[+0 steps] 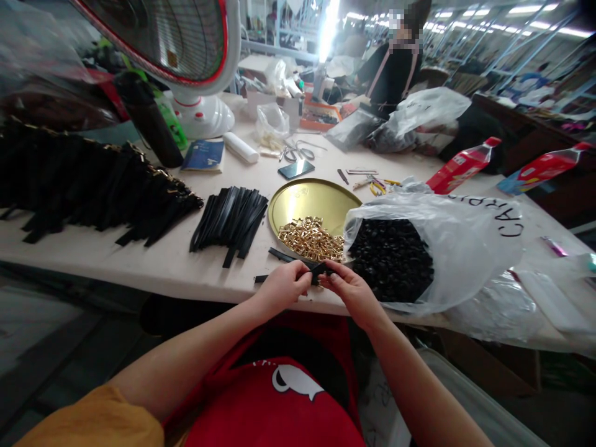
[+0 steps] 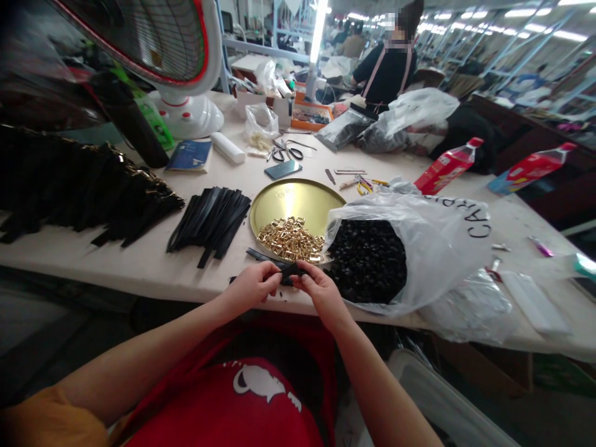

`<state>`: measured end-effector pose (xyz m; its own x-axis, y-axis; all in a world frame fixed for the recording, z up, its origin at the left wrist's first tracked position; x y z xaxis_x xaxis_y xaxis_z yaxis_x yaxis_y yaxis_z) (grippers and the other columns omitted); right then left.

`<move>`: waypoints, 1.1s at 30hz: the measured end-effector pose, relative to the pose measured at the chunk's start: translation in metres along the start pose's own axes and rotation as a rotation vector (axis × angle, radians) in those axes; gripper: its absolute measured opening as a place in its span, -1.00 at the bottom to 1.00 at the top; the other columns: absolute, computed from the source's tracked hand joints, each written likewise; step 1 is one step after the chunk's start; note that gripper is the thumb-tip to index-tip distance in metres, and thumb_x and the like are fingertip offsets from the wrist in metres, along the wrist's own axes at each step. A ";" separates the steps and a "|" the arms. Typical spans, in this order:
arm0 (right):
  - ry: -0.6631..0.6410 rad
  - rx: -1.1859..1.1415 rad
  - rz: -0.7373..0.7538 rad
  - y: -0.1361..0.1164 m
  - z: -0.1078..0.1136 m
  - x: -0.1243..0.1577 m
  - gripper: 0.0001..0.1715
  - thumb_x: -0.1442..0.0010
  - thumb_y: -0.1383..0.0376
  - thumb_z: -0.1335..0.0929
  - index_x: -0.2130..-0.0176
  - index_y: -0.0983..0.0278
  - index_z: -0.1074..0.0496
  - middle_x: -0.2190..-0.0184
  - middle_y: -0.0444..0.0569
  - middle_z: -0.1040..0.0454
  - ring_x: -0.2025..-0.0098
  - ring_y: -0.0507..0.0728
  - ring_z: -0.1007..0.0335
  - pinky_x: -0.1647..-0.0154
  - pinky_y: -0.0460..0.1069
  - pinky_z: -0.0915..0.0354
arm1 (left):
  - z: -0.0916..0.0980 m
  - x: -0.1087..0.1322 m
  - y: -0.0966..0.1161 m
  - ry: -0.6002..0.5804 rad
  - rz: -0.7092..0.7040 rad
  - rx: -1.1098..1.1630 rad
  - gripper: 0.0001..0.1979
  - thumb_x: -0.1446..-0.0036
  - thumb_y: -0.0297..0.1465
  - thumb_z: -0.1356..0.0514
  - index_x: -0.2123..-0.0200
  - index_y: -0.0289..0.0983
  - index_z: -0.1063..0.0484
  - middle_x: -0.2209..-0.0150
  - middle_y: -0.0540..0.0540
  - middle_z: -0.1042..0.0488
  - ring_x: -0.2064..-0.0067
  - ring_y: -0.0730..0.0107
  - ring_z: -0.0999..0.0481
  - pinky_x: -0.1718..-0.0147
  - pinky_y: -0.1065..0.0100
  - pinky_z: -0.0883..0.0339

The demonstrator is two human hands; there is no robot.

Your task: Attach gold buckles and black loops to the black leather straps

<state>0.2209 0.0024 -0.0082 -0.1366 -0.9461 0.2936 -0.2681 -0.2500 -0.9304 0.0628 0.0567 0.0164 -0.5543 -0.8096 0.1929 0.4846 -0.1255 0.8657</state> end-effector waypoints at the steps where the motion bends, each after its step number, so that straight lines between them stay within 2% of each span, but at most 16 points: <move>1: -0.003 0.049 0.018 0.002 0.000 0.001 -0.52 0.03 0.20 -0.38 0.07 0.20 -0.37 0.33 -0.09 -0.50 0.24 0.09 -0.43 0.03 0.13 -0.25 | 0.000 0.001 0.000 0.006 -0.003 -0.008 -0.80 -0.06 -0.30 0.02 0.42 -0.29 -0.31 0.59 0.04 -0.40 0.65 0.53 -0.31 0.65 0.51 -0.13; 5: -0.021 0.263 0.162 0.006 -0.002 0.006 -0.53 0.01 0.19 -0.36 0.05 0.14 -0.36 0.17 -0.07 -0.45 0.27 0.08 -0.42 0.07 0.10 -0.27 | 0.002 0.007 0.001 -0.039 -0.012 -0.111 -0.79 -0.04 -0.31 0.00 0.46 -0.29 -0.35 0.61 0.03 -0.40 0.61 0.50 -0.32 0.62 0.50 -0.09; 7: -0.040 0.281 0.181 0.005 -0.001 0.009 -0.50 0.02 0.20 -0.37 0.03 0.12 -0.34 0.16 -0.07 -0.45 0.29 0.07 -0.41 0.13 0.08 -0.29 | 0.004 0.011 0.001 -0.066 -0.018 -0.172 -0.79 -0.02 -0.31 -0.01 0.50 -0.28 -0.35 0.62 0.03 -0.38 0.59 0.49 -0.31 0.62 0.49 -0.07; 11: -0.119 0.119 0.034 0.006 0.001 0.015 -0.44 0.04 0.21 -0.39 0.00 0.13 -0.31 0.17 -0.06 -0.47 0.35 0.03 -0.38 0.22 0.03 -0.31 | 0.006 0.016 0.000 -0.157 0.029 -0.136 -0.79 0.00 -0.29 -0.02 0.50 -0.28 -0.35 0.64 0.04 -0.36 0.63 0.50 -0.28 0.66 0.50 -0.03; 14: -0.168 0.058 -0.053 0.010 0.000 0.022 -0.58 0.01 0.20 -0.38 0.10 0.17 -0.40 0.14 -0.05 -0.45 0.35 0.01 -0.37 0.24 -0.01 -0.29 | 0.004 0.020 -0.004 -0.257 0.120 0.005 -0.78 0.00 -0.25 -0.02 0.43 -0.28 -0.33 0.65 0.07 -0.31 0.68 0.53 -0.24 0.72 0.52 -0.03; 17: -0.220 0.075 -0.108 0.018 -0.006 0.031 -0.65 0.01 0.21 -0.38 0.16 0.18 -0.44 0.27 -0.10 -0.49 0.36 0.01 -0.35 0.25 -0.04 -0.27 | -0.002 0.023 -0.008 -0.350 0.147 0.077 -0.79 0.00 -0.26 -0.02 0.43 -0.29 -0.31 0.67 0.09 -0.27 0.70 0.55 -0.20 0.74 0.54 -0.03; 20: -0.185 0.017 -0.143 0.025 -0.011 0.036 -0.65 0.03 0.23 -0.40 0.16 0.16 -0.42 0.32 -0.15 -0.47 0.38 -0.01 -0.33 0.26 -0.06 -0.25 | -0.005 0.028 -0.009 -0.324 0.082 0.051 -0.77 -0.04 -0.27 -0.01 0.45 -0.30 -0.33 0.64 0.07 -0.29 0.66 0.55 -0.24 0.69 0.53 -0.07; 24: -0.093 -0.046 -0.160 0.026 -0.011 0.035 -0.76 0.03 0.20 -0.41 0.30 0.22 -0.43 0.47 -0.18 -0.44 0.45 -0.03 -0.30 0.32 -0.08 -0.23 | -0.001 0.038 -0.012 -0.276 -0.001 0.044 -0.76 -0.09 -0.28 0.01 0.35 -0.28 -0.37 0.52 0.03 -0.37 0.56 0.53 -0.33 0.56 0.51 -0.17; 26: -0.068 -0.015 -0.146 0.025 -0.010 0.034 -0.77 0.05 0.21 -0.42 0.34 0.25 -0.43 0.53 -0.19 -0.41 0.48 -0.04 -0.27 0.37 -0.10 -0.21 | 0.001 0.044 -0.015 -0.341 0.016 0.088 -0.74 -0.11 -0.29 0.02 0.20 -0.25 -0.34 0.48 0.03 -0.37 0.55 0.53 -0.35 0.54 0.50 -0.19; 28: -0.056 -0.004 -0.131 0.024 -0.013 0.033 -0.77 0.04 0.21 -0.41 0.34 0.25 -0.42 0.54 -0.20 -0.39 0.50 -0.05 -0.25 0.40 -0.12 -0.19 | 0.002 0.048 -0.018 -0.398 0.046 0.138 -0.66 -0.15 -0.30 0.07 0.02 -0.22 -0.24 0.52 0.06 -0.34 0.60 0.53 -0.32 0.59 0.50 -0.17; 29: -0.057 -0.008 -0.125 0.025 -0.016 0.033 -0.77 0.04 0.21 -0.41 0.33 0.25 -0.41 0.55 -0.20 -0.38 0.50 -0.05 -0.24 0.41 -0.12 -0.19 | 0.002 0.049 -0.019 -0.389 0.050 0.151 -0.61 -0.17 -0.30 0.09 -0.06 -0.21 -0.17 0.54 0.07 -0.32 0.61 0.53 -0.30 0.60 0.50 -0.16; 31: -0.065 -0.024 -0.121 0.028 -0.024 0.034 -0.75 0.03 0.23 -0.41 0.29 0.23 -0.37 0.56 -0.22 -0.36 0.50 -0.06 -0.23 0.41 -0.13 -0.18 | 0.002 0.049 -0.020 -0.297 0.034 0.145 -0.56 -0.18 -0.29 0.11 -0.13 -0.25 -0.08 0.56 0.06 -0.31 0.58 0.49 -0.30 0.57 0.48 -0.17; 33: -0.068 -0.031 -0.123 0.031 -0.033 0.033 -0.69 0.03 0.24 -0.41 0.24 0.20 -0.32 0.55 -0.24 -0.35 0.49 -0.05 -0.25 0.41 -0.13 -0.19 | 0.001 0.046 -0.022 -0.184 0.002 0.121 -0.52 -0.17 -0.26 0.08 -0.13 -0.31 -0.10 0.49 -0.01 -0.39 0.47 0.43 -0.36 0.45 0.44 -0.22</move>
<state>0.1768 -0.0300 -0.0205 -0.0364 -0.9207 0.3887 -0.3084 -0.3596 -0.8807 0.0261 0.0230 0.0071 -0.6727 -0.6904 0.2661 0.4075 -0.0455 0.9121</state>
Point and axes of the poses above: each hand's wrist, its own x-axis away from the middle knuckle, its own z-axis out of the back of the hand, y = z × x, the point moved 1 cm from there along -x, towards the middle knuckle
